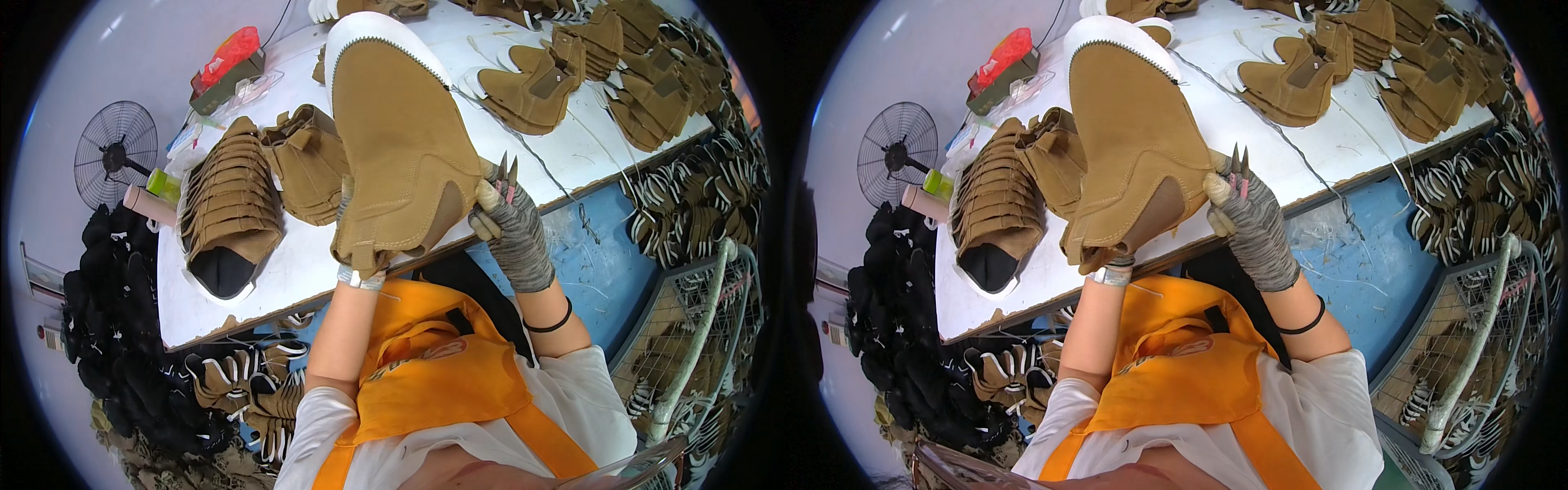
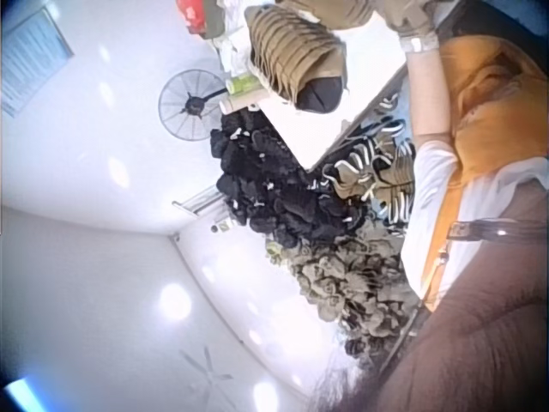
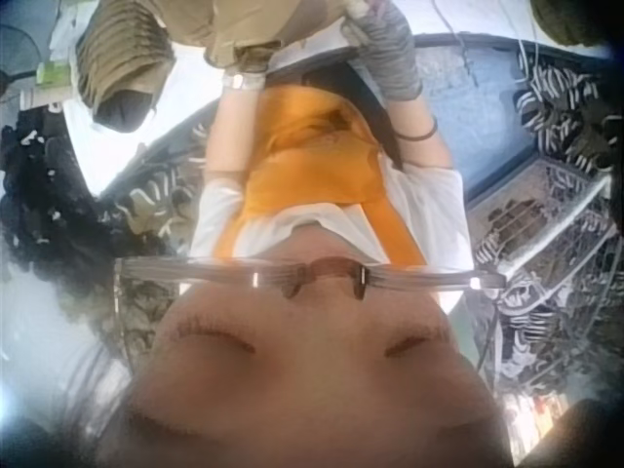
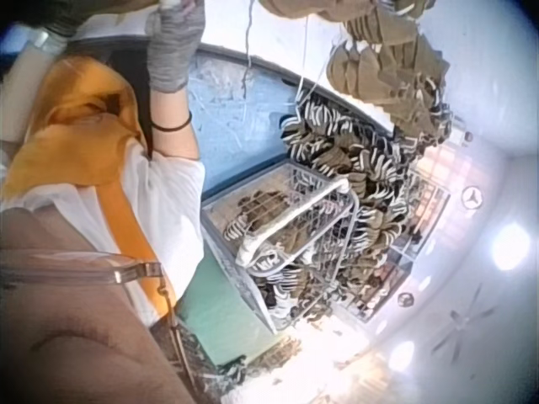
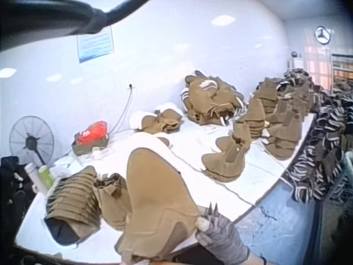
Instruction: The person picks up boot uppers from a stack on a table, uses thread nippers to clip loose threads from the edges and inside of the panels, and then places the finished parts onto a growing stack.
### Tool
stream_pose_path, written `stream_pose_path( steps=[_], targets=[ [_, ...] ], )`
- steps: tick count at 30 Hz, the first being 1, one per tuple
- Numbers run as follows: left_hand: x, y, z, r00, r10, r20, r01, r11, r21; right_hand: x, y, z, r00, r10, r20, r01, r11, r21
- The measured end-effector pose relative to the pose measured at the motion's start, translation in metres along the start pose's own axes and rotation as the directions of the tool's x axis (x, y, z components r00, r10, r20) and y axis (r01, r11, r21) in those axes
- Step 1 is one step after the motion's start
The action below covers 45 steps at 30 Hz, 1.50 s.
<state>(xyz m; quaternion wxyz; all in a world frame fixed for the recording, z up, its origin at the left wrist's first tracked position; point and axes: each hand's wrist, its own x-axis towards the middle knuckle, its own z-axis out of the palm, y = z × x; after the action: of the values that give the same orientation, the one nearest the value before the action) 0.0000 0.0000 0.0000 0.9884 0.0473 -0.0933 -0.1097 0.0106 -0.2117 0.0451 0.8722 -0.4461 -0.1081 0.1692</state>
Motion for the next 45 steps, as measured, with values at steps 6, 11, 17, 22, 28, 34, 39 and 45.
stream_pose_path(
  steps=[6,11,17,22,28,34,39,45],
  targets=[
    [0.004,-0.027,0.038,0.959,0.269,-0.092,-0.232,0.927,0.295,0.014,0.018,-0.032,0.965,-0.056,-0.256,0.105,0.978,0.182],
    [-0.001,-0.042,0.053,0.894,0.439,-0.088,-0.324,0.771,0.549,-0.007,-0.019,-0.012,0.817,-0.48,-0.321,0.367,0.861,-0.352],
    [0.002,-0.052,0.058,0.907,0.417,-0.06,-0.313,0.762,0.567,-0.017,-0.022,-0.002,0.777,-0.625,-0.08,0.403,0.59,-0.7],
    [0.0,-0.057,0.058,0.928,0.37,-0.034,-0.273,0.74,0.614,-0.015,-0.011,-0.005,0.692,-0.714,0.111,0.441,0.296,-0.847],
    [-0.004,-0.048,0.046,0.991,0.11,-0.071,-0.031,0.725,0.688,-0.013,-0.008,-0.001,0.526,-0.743,0.413,0.646,0.033,-0.763],
    [-0.007,-0.043,0.042,0.985,0.17,-0.028,-0.112,0.753,0.648,-0.024,-0.024,-0.012,0.618,-0.737,0.273,0.584,0.198,-0.788],
    [-0.017,-0.041,0.046,0.988,0.106,-0.11,-0.032,0.848,0.529,-0.016,-0.057,-0.006,0.783,-0.556,0.278,0.499,0.296,-0.815],
    [-0.021,-0.04,0.046,0.984,0.085,-0.158,0.031,0.787,0.616,-0.012,-0.047,-0.017,0.874,-0.483,0.057,0.356,0.555,-0.752]
  ],
)
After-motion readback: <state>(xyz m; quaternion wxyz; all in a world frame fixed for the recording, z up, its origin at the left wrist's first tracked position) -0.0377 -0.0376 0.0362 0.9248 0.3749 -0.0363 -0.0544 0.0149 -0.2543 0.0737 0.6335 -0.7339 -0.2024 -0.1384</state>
